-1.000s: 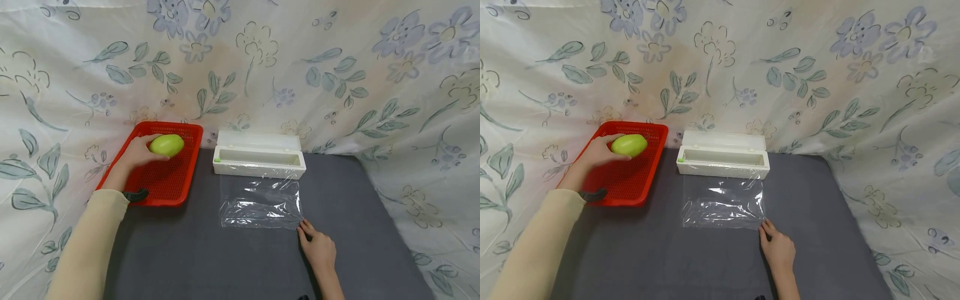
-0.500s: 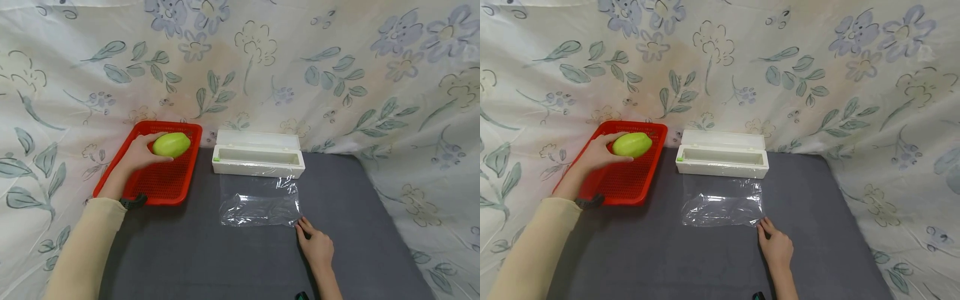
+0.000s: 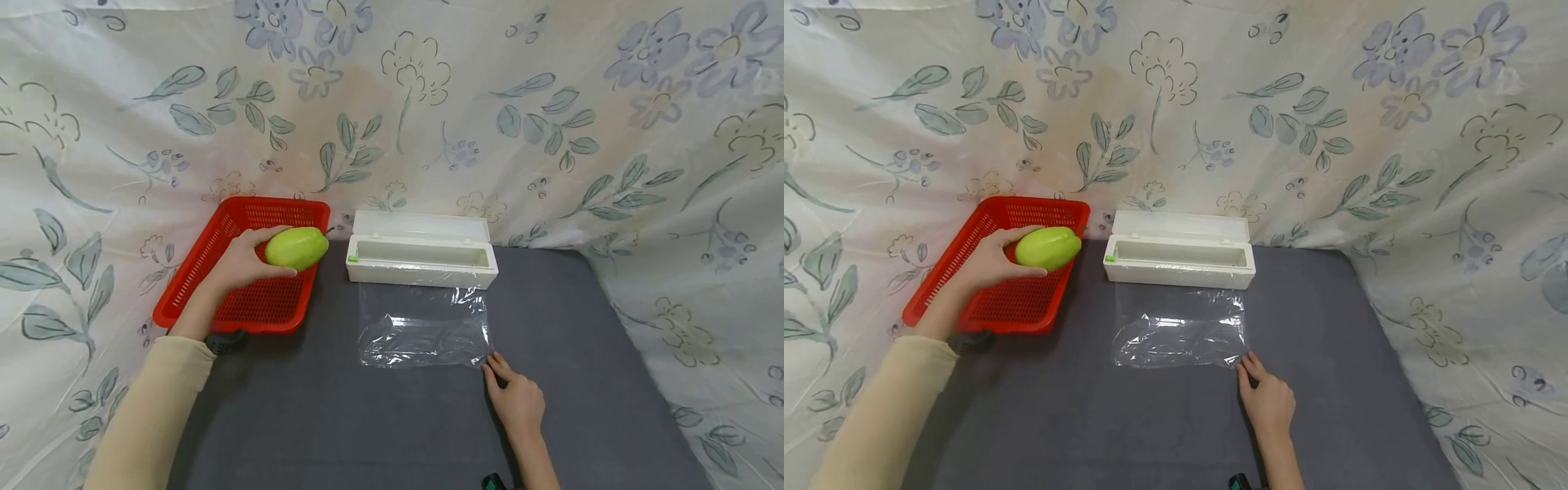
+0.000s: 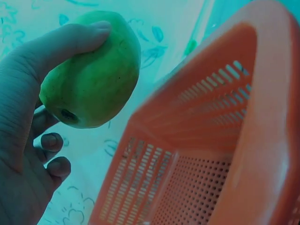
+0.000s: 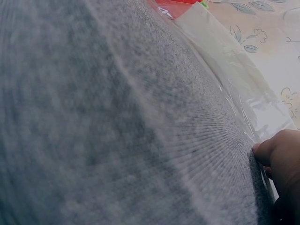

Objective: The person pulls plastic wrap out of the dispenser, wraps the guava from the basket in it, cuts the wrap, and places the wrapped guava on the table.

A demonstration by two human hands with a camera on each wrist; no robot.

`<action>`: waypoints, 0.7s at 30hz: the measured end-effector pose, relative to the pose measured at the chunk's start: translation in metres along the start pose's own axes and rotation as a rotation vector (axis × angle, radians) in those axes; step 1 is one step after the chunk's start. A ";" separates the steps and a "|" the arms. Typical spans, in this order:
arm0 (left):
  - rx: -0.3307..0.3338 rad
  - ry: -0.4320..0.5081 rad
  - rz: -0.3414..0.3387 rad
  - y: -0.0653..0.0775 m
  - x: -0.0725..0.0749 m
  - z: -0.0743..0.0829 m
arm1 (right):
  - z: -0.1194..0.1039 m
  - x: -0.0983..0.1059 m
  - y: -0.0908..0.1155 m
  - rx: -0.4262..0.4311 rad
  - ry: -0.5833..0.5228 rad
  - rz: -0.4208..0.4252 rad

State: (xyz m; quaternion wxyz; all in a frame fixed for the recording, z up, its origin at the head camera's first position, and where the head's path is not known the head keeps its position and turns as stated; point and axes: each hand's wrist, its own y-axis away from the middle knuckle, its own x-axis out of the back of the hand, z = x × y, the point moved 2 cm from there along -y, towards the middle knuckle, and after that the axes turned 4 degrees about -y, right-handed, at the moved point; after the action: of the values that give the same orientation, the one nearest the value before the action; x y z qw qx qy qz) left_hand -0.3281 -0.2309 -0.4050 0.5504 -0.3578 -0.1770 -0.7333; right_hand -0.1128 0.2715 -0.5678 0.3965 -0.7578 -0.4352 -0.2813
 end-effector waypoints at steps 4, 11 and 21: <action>0.011 -0.005 -0.007 0.005 -0.005 0.006 | 0.000 0.000 0.001 -0.011 0.003 -0.015; 0.014 -0.039 0.001 0.009 -0.016 0.016 | -0.001 0.001 0.005 -0.003 0.005 -0.005; -0.053 -0.048 0.008 0.008 -0.032 0.029 | -0.001 0.001 0.002 -0.018 0.006 -0.018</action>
State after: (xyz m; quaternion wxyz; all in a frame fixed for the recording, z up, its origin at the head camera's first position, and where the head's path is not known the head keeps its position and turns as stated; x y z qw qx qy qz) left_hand -0.3068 -0.1929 -0.4098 0.5390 -0.3906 -0.1692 -0.7269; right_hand -0.1107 0.2705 -0.5673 0.3883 -0.7565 -0.4383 -0.2913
